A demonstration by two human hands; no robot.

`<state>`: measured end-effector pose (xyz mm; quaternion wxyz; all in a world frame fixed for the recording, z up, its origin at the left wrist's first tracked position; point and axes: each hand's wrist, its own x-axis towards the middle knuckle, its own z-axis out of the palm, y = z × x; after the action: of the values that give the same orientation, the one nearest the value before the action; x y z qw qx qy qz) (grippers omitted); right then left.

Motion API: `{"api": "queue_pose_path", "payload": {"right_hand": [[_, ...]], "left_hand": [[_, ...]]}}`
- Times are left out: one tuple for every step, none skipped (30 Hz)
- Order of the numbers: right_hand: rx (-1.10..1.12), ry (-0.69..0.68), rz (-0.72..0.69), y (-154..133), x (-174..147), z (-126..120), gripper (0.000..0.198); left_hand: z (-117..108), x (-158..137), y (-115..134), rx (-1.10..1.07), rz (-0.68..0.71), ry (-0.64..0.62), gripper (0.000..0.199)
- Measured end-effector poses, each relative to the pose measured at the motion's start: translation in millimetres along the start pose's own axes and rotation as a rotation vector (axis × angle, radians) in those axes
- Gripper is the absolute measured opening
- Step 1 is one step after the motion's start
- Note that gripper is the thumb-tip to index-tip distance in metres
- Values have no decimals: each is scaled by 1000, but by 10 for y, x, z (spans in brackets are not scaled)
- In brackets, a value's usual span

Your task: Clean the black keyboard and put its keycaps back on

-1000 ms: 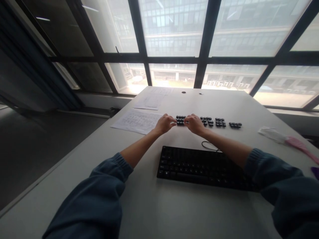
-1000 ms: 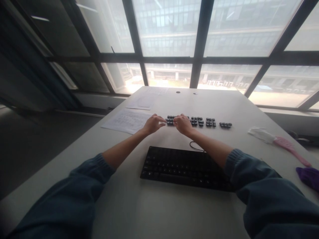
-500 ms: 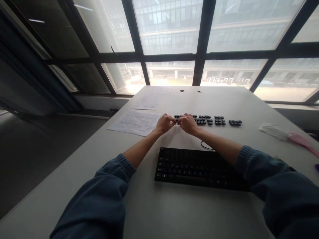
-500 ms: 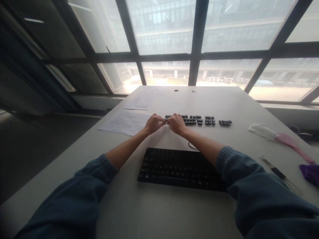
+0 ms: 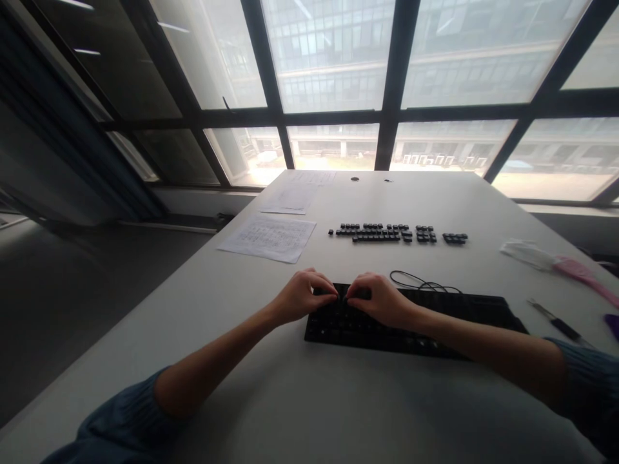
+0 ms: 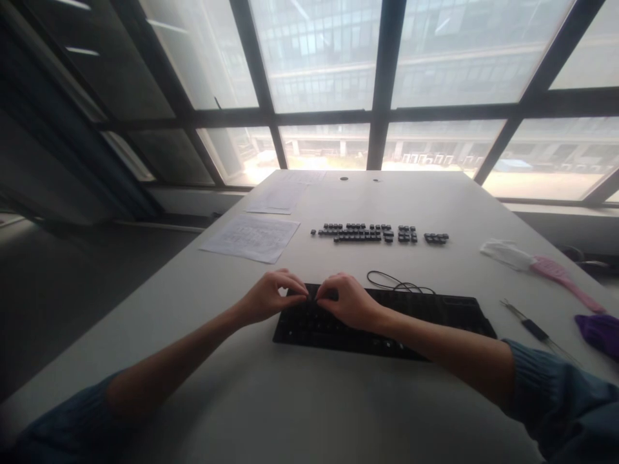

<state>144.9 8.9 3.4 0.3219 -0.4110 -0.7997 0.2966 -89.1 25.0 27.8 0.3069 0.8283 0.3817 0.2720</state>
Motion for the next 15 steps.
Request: {"api": "queue_pose_path", "payload": {"right_hand": [[-3,-2,4,-12,-14,29,10],[-9,0,8,-17,-21,53,10],[-14,2,15,-17,-23,73,10],[-18,2,22,-14,-23,90,10],[-21,1,27,-11,-23,102,10],[-25,0,29,-7,-24,111,10],[-31,1,27,-5,-26,118,10],[-38,2,22,-5,-29,123,10],[-47,4,13,-7,-34,128,10],[-56,7,3,-11,-39,131,11],[-65,10,-8,-16,-44,135,12],[-73,13,-19,-21,-49,139,12],[-80,16,-29,-25,-54,143,13],[-87,19,-38,-28,-57,148,14],[-94,21,-46,-28,-60,155,14]], "left_hand": [[29,-13,-7,7,9,-12,6],[51,-16,-19,17,16,-22,7],[68,-16,-31,29,23,-30,8],[79,-13,-42,40,28,-35,9],[88,-12,-52,50,31,-36,9],[94,-13,-59,59,35,-35,10],[101,-18,-65,68,40,-32,10],[109,-25,-69,77,47,-29,10],[119,-34,-73,88,56,-26,10],[132,-45,-77,102,66,-20,10],[146,-55,-82,117,78,-13,10],[160,-66,-89,131,92,-7,9],[174,-75,-95,144,106,-1,8],[186,-83,-102,156,121,4,8],[195,-89,-107,168,134,7,8]]}}
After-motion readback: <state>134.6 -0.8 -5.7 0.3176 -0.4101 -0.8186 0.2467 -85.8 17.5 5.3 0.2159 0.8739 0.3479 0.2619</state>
